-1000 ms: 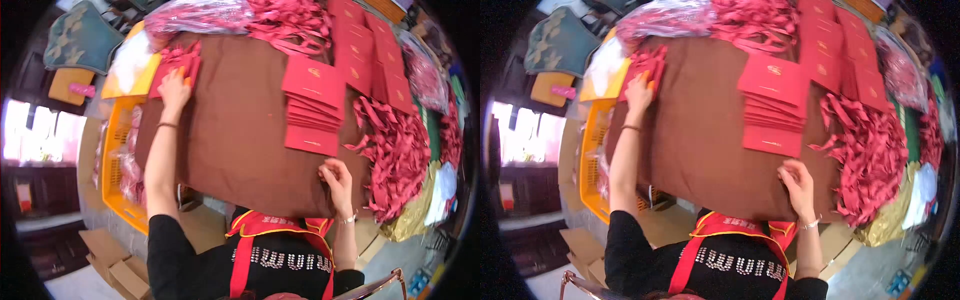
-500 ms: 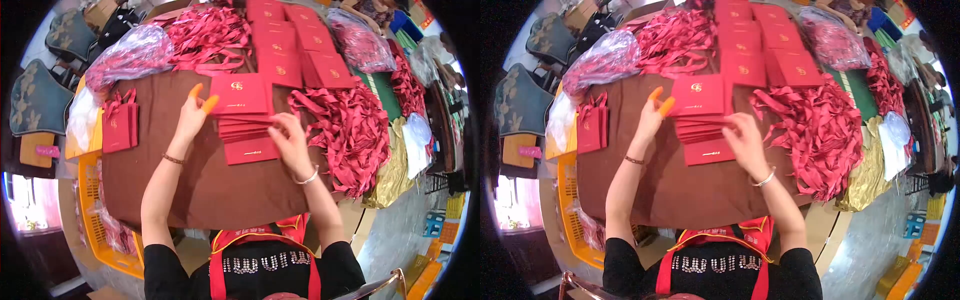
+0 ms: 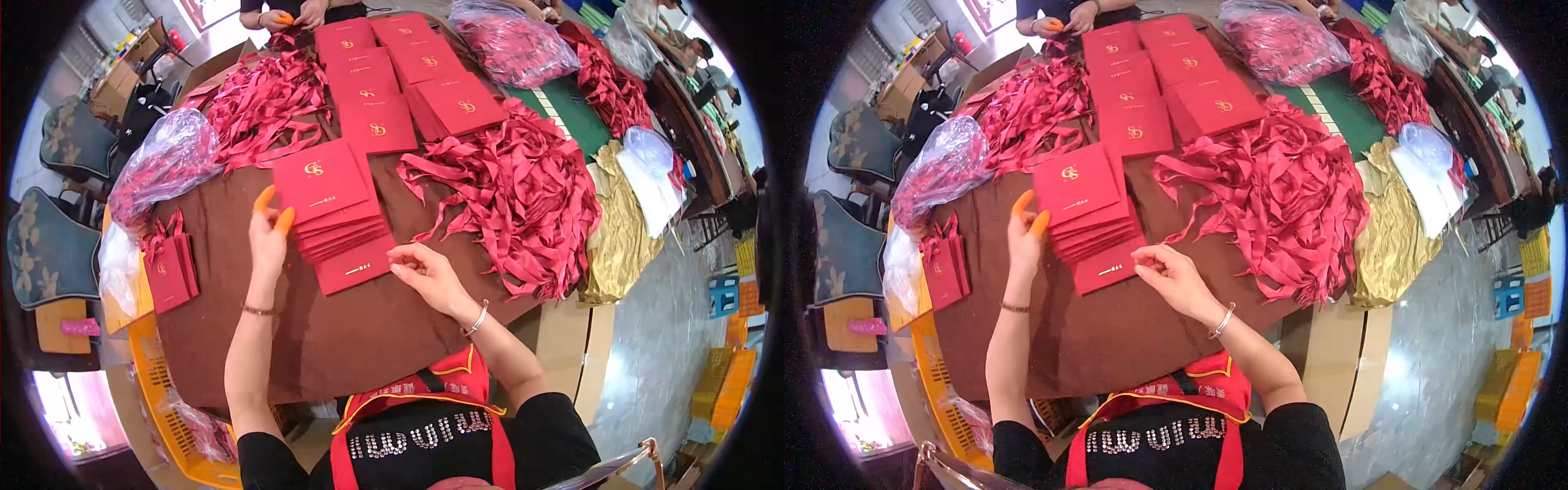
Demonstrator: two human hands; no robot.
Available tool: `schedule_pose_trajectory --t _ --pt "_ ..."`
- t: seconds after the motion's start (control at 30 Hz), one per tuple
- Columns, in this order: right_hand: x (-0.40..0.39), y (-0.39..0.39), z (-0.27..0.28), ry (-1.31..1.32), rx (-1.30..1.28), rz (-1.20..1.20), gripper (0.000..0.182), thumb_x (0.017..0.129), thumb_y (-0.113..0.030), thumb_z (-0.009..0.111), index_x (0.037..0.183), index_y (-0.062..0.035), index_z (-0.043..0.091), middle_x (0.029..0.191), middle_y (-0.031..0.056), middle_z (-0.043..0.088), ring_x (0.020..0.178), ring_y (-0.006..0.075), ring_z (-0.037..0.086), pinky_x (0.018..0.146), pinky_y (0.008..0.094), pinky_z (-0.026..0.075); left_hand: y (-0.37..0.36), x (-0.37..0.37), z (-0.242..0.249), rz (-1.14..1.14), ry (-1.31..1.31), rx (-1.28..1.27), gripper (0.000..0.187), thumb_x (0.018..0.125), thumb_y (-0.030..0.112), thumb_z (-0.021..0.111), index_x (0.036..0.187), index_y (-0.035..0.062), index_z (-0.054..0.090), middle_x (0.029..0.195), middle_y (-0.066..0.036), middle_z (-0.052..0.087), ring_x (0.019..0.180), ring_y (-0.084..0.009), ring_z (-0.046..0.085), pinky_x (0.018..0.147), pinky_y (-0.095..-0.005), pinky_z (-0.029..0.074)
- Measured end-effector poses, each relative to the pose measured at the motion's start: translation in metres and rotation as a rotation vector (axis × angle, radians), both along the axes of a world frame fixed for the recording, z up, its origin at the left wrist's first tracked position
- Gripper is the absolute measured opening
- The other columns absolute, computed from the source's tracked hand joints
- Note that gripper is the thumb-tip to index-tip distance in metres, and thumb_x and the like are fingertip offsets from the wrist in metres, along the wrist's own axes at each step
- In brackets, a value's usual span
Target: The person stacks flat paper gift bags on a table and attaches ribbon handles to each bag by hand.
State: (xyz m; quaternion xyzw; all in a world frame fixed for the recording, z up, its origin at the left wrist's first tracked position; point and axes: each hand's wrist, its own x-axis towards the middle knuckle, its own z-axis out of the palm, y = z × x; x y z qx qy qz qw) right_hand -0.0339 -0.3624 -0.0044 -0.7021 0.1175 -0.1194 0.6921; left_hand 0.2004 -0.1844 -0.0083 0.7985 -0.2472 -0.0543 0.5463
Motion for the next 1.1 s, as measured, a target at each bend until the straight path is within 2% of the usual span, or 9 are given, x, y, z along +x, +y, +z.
schedule_pose_trajectory --t 0.2,0.27,0.33,0.47,0.67,0.73,0.8,0.9,1.1 --pt "-0.010 -0.004 0.007 0.075 0.734 0.034 0.064 0.088 -0.011 0.060 0.140 -0.0099 0.021 0.126 0.0085 0.044 0.108 0.0168 0.050 0.091 0.0311 0.043 0.023 -0.080 0.059 -0.039 0.491 -0.242 0.062 0.081 0.007 0.065 0.136 0.0058 0.037 0.068 0.006 0.046 0.055 -0.0047 0.040 0.049 -0.0190 0.033" --pt "-0.012 -0.004 0.005 0.063 0.898 0.019 0.077 0.088 -0.010 0.060 0.146 -0.0111 0.008 0.135 0.0101 0.039 0.117 0.0203 0.047 0.097 0.0346 0.041 0.033 -0.106 0.030 -0.326 0.160 -0.018 0.055 0.081 0.009 0.066 0.132 0.0044 0.044 0.066 0.002 0.050 0.052 -0.0101 0.044 0.048 -0.0236 0.039" --pt "-0.017 -0.006 -0.009 -0.101 0.534 -0.172 0.083 0.084 -0.004 0.063 0.146 -0.0109 0.009 0.135 0.0097 0.039 0.118 0.0194 0.045 0.099 0.0354 0.039 0.027 -0.126 0.051 -0.382 -0.079 0.398 0.042 0.081 0.012 0.068 0.120 0.0022 0.056 0.067 -0.006 0.058 0.057 -0.0186 0.055 0.054 -0.0300 0.046" --pt "-0.053 -0.007 -0.020 -0.054 0.308 -0.245 0.088 0.080 0.002 0.064 0.146 -0.0101 0.007 0.134 0.0098 0.039 0.122 0.0188 0.041 0.101 0.0347 0.037 -0.048 -0.104 0.070 -0.231 -0.608 0.156 0.028 0.081 0.015 0.066 0.107 0.0044 0.064 0.085 -0.014 0.064 0.073 -0.0297 0.064 0.062 -0.0368 0.051" --pt "-0.077 0.001 -0.021 0.068 0.091 -0.287 0.087 0.077 -0.008 0.070 0.144 -0.0107 0.015 0.142 0.0159 0.024 0.127 0.0250 0.035 0.104 0.0390 0.034 -0.190 -0.067 0.014 -0.329 -0.674 0.570 0.049 0.084 0.025 0.059 0.129 0.0132 0.045 0.089 -0.014 0.063 0.076 -0.0346 0.063 0.063 -0.0451 0.050" --pt "-0.081 0.002 -0.014 0.095 -0.454 -0.347 0.078 0.075 -0.011 0.072 0.140 -0.0099 0.029 0.141 0.0184 0.024 0.126 0.0308 0.036 0.104 0.0402 0.034 -0.209 -0.060 0.000 -0.272 -0.701 0.659 0.040 0.083 0.027 0.060 0.119 0.0113 0.053 0.085 -0.014 0.064 0.074 -0.0340 0.064 0.063 -0.0445 0.051" --pt "-0.084 0.000 -0.010 0.070 -0.288 -0.356 0.068 0.073 -0.014 0.073 0.132 -0.0081 0.041 0.140 0.0192 0.023 0.125 0.0351 0.034 0.103 0.0414 0.034 -0.210 -0.056 -0.004 -0.221 -0.742 0.657 0.021 0.084 0.026 0.059 0.095 0.0084 0.062 0.081 -0.013 0.065 0.069 -0.0332 0.064 0.061 -0.0437 0.051" --pt "-0.080 -0.010 -0.009 0.086 -0.874 -0.445 0.059 0.071 -0.018 0.074 0.124 -0.0085 0.049 0.138 0.0197 0.029 0.123 0.0377 0.033 0.100 0.0451 0.033 -0.184 -0.070 0.030 -0.234 -0.857 0.595 0.019 0.084 0.025 0.059 0.093 0.0087 0.063 0.078 -0.012 0.063 0.067 -0.0325 0.063 0.060 -0.0425 0.051" --pt "-0.053 -0.022 -0.011 -0.075 -1.024 -0.238 0.048 0.075 -0.025 0.070 0.115 -0.0045 0.055 0.121 0.0117 0.049 0.117 0.0327 0.041 0.096 0.0441 0.036 -0.076 -0.113 0.110 -0.411 -0.670 0.488 0.016 0.081 0.020 0.064 0.083 0.0046 0.063 0.075 -0.013 0.062 0.064 -0.0314 0.060 0.057 -0.0381 0.047"
